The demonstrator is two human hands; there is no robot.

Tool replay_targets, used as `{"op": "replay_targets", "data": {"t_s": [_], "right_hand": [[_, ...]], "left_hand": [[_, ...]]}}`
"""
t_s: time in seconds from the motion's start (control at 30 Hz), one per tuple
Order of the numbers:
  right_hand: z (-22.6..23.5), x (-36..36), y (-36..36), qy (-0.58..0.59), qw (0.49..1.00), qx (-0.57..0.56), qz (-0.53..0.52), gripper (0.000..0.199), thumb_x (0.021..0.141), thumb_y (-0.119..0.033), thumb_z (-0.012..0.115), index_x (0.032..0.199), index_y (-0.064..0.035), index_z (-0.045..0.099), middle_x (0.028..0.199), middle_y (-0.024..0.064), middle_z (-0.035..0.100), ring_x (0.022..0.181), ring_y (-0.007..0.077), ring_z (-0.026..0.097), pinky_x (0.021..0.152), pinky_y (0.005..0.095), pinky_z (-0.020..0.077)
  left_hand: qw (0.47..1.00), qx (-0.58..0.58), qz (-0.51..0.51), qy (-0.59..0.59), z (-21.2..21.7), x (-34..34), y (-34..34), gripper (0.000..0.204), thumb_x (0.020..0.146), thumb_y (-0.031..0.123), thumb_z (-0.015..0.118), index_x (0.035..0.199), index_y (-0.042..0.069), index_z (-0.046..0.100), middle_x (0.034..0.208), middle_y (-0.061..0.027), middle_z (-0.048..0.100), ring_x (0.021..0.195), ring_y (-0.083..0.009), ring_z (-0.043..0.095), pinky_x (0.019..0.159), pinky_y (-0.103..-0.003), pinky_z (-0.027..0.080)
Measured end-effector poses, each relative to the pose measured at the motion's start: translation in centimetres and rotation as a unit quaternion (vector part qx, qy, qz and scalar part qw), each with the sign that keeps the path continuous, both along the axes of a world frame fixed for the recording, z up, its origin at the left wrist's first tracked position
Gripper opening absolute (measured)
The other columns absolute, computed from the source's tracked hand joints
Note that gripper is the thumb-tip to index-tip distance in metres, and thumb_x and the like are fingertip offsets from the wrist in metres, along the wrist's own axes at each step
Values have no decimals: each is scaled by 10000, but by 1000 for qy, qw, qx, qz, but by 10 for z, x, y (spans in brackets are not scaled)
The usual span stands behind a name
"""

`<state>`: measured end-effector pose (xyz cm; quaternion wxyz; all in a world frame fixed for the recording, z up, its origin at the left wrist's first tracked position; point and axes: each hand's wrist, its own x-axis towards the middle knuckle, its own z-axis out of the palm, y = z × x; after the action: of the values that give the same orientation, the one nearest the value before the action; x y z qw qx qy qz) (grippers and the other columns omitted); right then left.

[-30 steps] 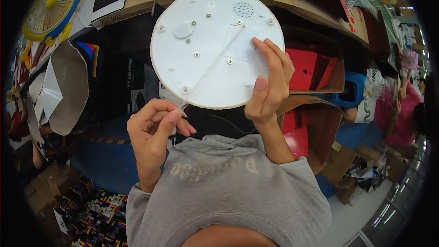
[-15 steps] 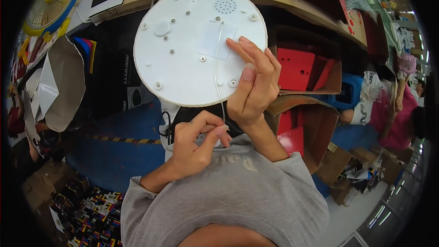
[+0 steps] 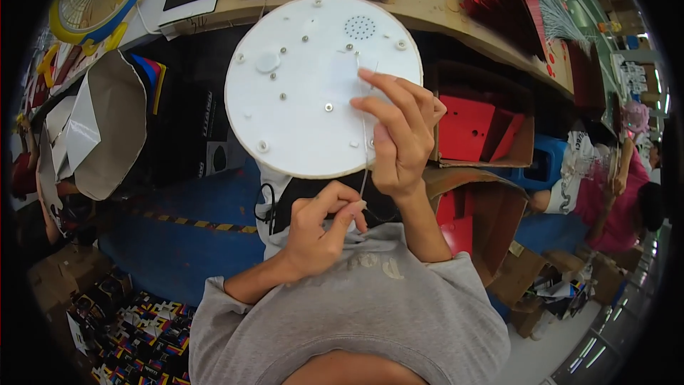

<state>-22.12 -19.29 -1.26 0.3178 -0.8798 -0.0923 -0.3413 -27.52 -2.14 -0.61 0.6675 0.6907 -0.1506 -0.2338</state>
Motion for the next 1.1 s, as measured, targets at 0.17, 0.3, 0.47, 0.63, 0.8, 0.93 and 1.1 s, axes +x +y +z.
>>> {"op": "replay_targets", "data": {"t_s": [0.17, 0.3, 0.47, 0.63, 0.8, 0.93, 1.1], "right_hand": [[-14, 1, -25, -60, 988, -127, 68, 646, 977, -610, 361, 1010, -106, 766, 1104, 57, 737, 1012, 249, 624, 860, 380, 321], [-23, -2, -9, -90, 989, -114, 4, 653, 944, -658, 424, 986, -100, 762, 1092, 34, 744, 1015, 226, 627, 815, 354, 321], [-13, -15, 15, -88, 983, -132, -90, 586, 894, -633, 550, 963, -89, 756, 1067, -15, 749, 1002, 206, 622, 798, 351, 323], [-21, -15, 18, -68, 987, -116, -85, 600, 870, -660, 574, 961, -97, 761, 1058, -4, 748, 1010, 215, 613, 829, 359, 338], [-13, -21, -3, -86, 987, -139, 2, 682, 908, -715, 447, 1078, -134, 761, 1135, -9, 732, 1011, 224, 588, 843, 380, 359], [5, 0, -42, -40, 975, -162, 150, 593, 891, -671, 507, 1046, -172, 787, 1145, 8, 729, 1076, 250, 575, 962, 383, 367], [19, 71, -60, 93, 980, 80, 156, 330, 857, -285, 696, 1125, -101, 753, 1307, 119, 635, 1199, 289, 580, 1007, 388, 463]], "left_hand": [[1000, 22, 5, -7, -18, -1, -4, 128, 921, 13, 602, 1012, -64, 647, 710, -102, 714, 578, -132, 635, 566, -253, 475], [999, 35, -3, -4, -6, 10, -7, 204, 916, 7, 594, 1090, -72, 667, 785, -120, 739, 652, -164, 683, 657, -264, 525], [997, 41, -34, -55, 2, 22, 8, 264, 900, -3, 549, 1131, -104, 628, 950, -156, 730, 850, -178, 684, 812, -288, 514], [978, -152, 14, 142, -14, 19, 12, 442, 1020, 259, 386, 1037, -84, 665, 831, -90, 632, 727, -125, 530, 648, -247, 383], [990, -52, 57, 119, -5, 26, 10, 567, 1045, 363, 491, 688, -41, 668, 515, 41, 462, 459, -29, 298, 449, -243, 185], [992, -25, 30, 120, 1, 43, 19, 586, 1029, 314, 537, 555, -22, 616, 477, 63, 394, 447, -31, 267, 451, -254, 173], [990, -37, -18, 137, 0, 52, 30, 580, 1025, 296, 527, 535, -8, 589, 472, 45, 389, 449, -39, 259, 452, -254, 169]]}}
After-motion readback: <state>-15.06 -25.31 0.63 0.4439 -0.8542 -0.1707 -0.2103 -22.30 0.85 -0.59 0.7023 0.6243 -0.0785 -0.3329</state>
